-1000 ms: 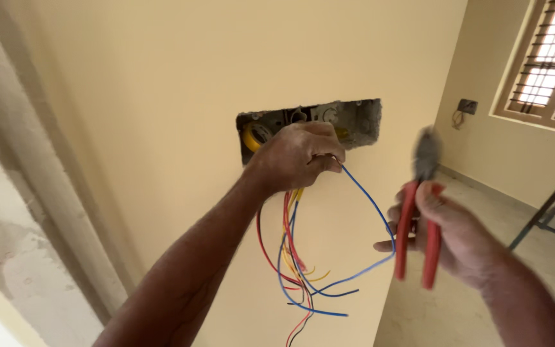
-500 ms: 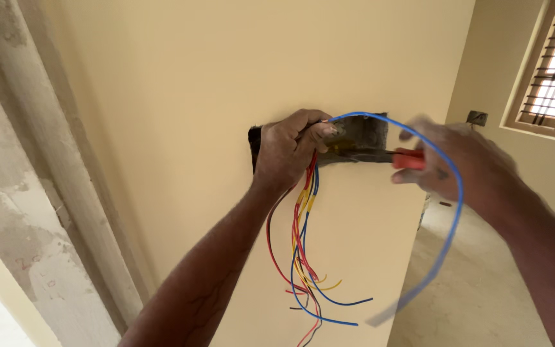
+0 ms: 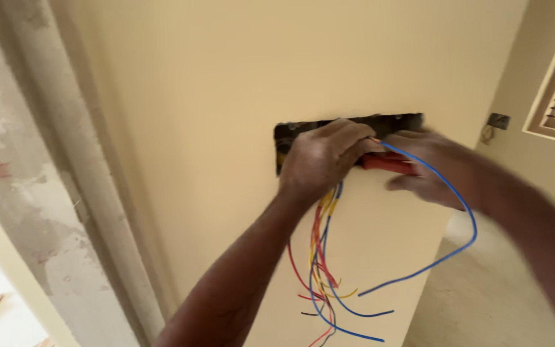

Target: The person prepares electrical wires inside a wall-mounted junction box by applying yellow tape to wire bundles and then using pliers to strip the ends of specific wires.

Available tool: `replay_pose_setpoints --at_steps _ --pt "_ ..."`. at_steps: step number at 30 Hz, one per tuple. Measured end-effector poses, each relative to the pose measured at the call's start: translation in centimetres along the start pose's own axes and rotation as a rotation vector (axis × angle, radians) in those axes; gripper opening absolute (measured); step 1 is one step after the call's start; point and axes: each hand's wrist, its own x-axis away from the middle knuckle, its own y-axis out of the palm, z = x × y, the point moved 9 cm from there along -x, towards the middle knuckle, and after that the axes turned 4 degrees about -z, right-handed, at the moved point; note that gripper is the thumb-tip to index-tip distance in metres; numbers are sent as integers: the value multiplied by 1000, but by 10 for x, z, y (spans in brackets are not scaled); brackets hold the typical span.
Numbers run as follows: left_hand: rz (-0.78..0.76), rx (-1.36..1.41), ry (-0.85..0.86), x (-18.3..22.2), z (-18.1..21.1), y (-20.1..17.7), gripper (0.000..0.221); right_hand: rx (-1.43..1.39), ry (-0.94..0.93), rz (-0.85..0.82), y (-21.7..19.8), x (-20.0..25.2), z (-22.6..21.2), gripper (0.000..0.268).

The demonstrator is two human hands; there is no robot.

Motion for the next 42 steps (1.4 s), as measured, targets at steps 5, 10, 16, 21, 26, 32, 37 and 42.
replay_pose_setpoints --at_steps 5,10,16,21,26,32,37,42 --pt "-40 -53 11 4 -5 3 14 217 102 14 -3 20 30 58" --pt "-86 -236 176 9 2 15 17 43 -134 267 -4 16 9 36" --pt "-147 -348 260 19 12 28 15 1 -112 212 -7 1 -16 24" --pt "-178 -399 243 29 4 37 11 -370 -5 601 -70 33 -33 13" --pt "-453 -186 -296 46 -73 72 36 -51 -212 331 -29 -18 -111 23" --pt "-321 -155 -395 50 -82 78 37 392 179 141 2 -63 -135 29" --pt "-325 -459 -302 34 -57 69 35 408 335 83 9 -71 -133 20" --pt "-438 -310 -224 30 -42 69 36 431 279 195 8 -70 -127 10"
